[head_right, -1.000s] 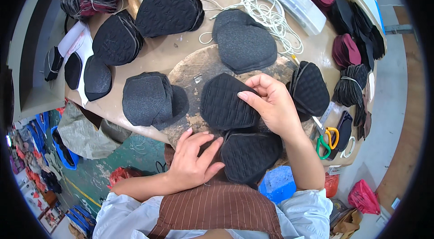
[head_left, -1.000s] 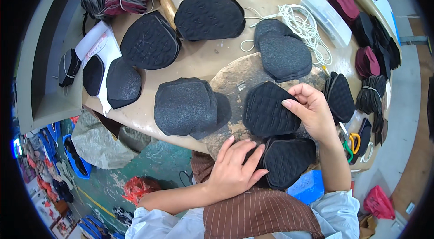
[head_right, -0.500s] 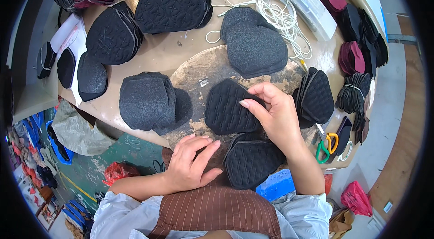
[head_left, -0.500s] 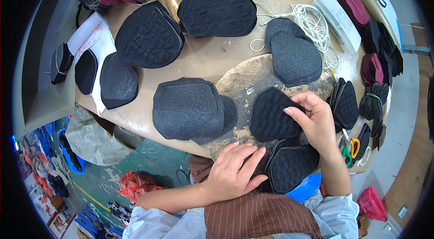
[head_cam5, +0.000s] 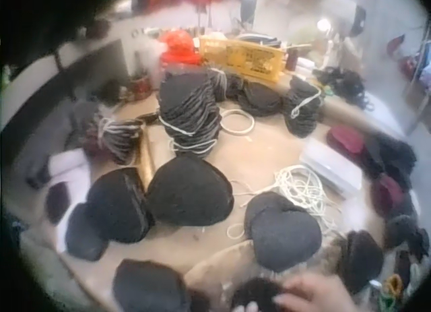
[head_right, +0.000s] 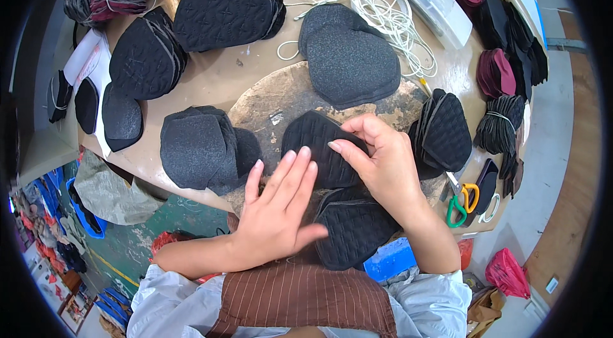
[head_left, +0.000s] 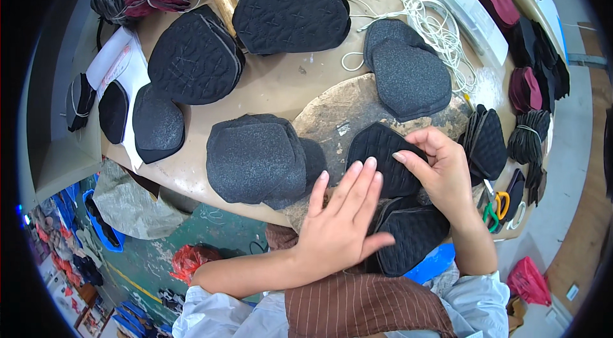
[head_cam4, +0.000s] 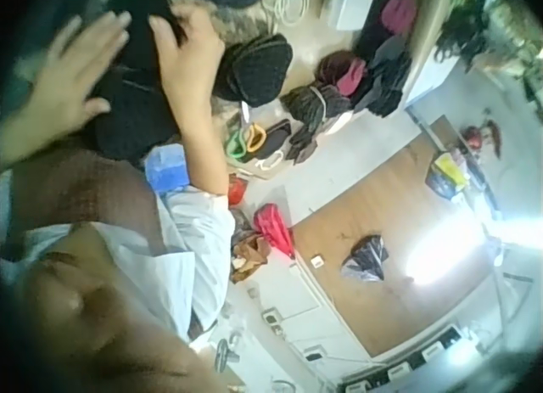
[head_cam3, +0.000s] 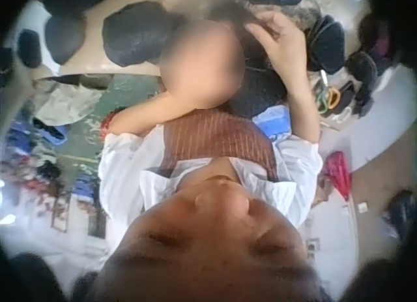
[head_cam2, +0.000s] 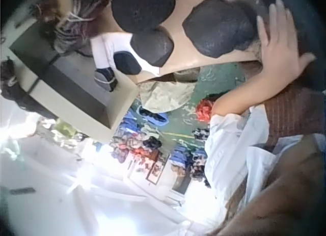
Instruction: The person sorts and stacks black quilted fabric pieces on a workbench. They use scissors to trim a white string from a stack of parts, then separate the stack into smaller piles. The person repeatedly picks up individual pieces, aligns them, and places them into organized stacks on the table.
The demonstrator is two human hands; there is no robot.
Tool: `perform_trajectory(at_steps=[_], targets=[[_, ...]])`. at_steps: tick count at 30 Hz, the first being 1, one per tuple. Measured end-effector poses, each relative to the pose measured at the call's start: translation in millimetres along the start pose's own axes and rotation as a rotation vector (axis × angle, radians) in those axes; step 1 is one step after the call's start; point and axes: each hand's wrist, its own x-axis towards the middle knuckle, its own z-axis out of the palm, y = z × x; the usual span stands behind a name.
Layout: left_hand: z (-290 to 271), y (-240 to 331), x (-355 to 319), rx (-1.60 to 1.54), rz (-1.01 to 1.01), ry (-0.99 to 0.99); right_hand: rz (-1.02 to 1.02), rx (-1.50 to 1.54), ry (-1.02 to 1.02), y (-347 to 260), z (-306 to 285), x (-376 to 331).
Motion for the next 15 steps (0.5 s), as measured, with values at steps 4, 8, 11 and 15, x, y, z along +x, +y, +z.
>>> perform_trajectory(at_steps=[4,8,11,15], targets=[[2.3,6.0,22.0,0.160,-0.117,-0.011,-0.039,-0.413,-0.072,-21.7,-6.9,7.7],[-15.9,5.4,38.6,0.021,-0.118,-0.046,-0.267,-0.542,-0.059,-18.8,-15.2,17.1],[-28.2,-7.3,29.4,-0.236,-0.060,0.253,-0.455,-0.128,0.127,-17.3,-22.3,13.8],[-55.7,-1.0,3.3,-0.451,-0.026,0.364,-0.484,0.518,0.360,-23.9,-57.6,-17.1]])
